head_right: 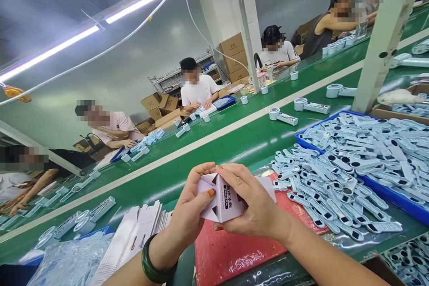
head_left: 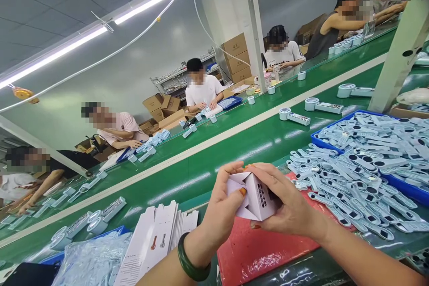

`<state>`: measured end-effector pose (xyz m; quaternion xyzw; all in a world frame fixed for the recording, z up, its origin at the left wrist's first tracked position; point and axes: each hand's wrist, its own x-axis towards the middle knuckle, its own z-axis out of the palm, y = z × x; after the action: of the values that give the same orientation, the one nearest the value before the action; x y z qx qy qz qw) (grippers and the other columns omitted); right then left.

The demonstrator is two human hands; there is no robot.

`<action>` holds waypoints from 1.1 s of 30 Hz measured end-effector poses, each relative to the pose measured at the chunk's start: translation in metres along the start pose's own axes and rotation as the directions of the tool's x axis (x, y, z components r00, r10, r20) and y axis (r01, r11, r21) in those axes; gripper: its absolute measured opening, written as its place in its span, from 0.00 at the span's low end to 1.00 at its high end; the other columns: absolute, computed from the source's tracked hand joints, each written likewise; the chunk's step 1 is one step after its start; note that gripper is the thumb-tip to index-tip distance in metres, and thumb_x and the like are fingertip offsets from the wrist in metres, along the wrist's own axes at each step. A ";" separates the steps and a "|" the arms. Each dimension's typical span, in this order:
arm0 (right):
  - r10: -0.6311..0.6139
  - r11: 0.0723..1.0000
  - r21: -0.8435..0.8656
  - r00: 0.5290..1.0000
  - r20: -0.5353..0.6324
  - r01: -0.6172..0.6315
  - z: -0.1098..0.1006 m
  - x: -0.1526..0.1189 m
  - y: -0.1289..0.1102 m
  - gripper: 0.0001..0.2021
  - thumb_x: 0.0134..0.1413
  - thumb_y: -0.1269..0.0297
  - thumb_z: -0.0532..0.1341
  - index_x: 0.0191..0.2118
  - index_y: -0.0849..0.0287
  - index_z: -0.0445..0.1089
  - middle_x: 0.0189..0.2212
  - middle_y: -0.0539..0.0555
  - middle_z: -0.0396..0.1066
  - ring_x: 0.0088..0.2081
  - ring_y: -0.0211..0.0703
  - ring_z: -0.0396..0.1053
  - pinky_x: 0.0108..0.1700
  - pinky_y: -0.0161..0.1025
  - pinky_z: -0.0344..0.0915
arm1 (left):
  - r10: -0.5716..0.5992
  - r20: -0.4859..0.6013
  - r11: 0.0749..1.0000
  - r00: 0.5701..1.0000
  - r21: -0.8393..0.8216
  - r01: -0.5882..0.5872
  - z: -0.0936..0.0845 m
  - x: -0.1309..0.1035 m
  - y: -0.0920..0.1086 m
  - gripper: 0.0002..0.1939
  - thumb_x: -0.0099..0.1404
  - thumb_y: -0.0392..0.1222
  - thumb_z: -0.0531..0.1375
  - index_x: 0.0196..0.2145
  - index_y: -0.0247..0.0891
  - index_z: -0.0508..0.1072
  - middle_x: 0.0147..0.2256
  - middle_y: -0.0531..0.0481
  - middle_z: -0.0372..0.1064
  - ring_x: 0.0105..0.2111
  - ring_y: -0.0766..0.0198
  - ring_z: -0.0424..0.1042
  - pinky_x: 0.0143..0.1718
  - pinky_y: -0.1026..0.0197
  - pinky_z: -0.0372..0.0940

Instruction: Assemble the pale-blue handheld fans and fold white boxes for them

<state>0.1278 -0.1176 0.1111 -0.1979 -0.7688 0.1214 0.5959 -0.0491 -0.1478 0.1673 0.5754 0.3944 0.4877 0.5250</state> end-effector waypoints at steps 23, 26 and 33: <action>0.301 0.951 -0.015 0.936 -0.183 -0.309 -0.006 0.012 0.042 0.38 0.65 0.32 0.40 0.69 0.49 0.56 0.69 0.60 0.54 0.70 0.62 0.51 0.69 0.65 0.51 | 0.639 0.043 0.697 0.768 0.389 -0.602 0.019 0.083 -0.047 0.52 0.58 0.65 0.68 0.71 0.45 0.52 0.56 0.38 0.59 0.53 0.48 0.67 0.54 0.45 0.68; 0.388 0.915 0.051 0.841 -0.377 -0.399 0.008 -0.005 0.040 0.30 0.70 0.40 0.45 0.65 0.53 0.62 0.60 0.64 0.64 0.60 0.57 0.65 0.61 0.60 0.63 | 0.646 -0.190 0.741 0.739 0.391 -0.547 0.003 0.105 -0.033 0.49 0.52 0.58 0.74 0.66 0.44 0.61 0.58 0.40 0.61 0.55 0.48 0.67 0.56 0.48 0.67; 0.703 0.587 0.669 0.696 -0.143 -0.456 0.075 0.006 0.055 0.38 0.52 0.30 0.62 0.57 0.56 0.65 0.49 0.63 0.76 0.49 0.55 0.76 0.52 0.56 0.74 | 0.340 -0.597 0.905 0.726 -0.003 -0.426 0.023 0.145 -0.051 0.30 0.71 0.64 0.52 0.64 0.47 0.58 0.57 0.44 0.67 0.51 0.57 0.73 0.50 0.52 0.70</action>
<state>0.0625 -0.0625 0.0736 -0.2692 -0.4439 0.5014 0.6921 0.0071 -0.0056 0.1392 0.4283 0.3734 0.7644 0.3047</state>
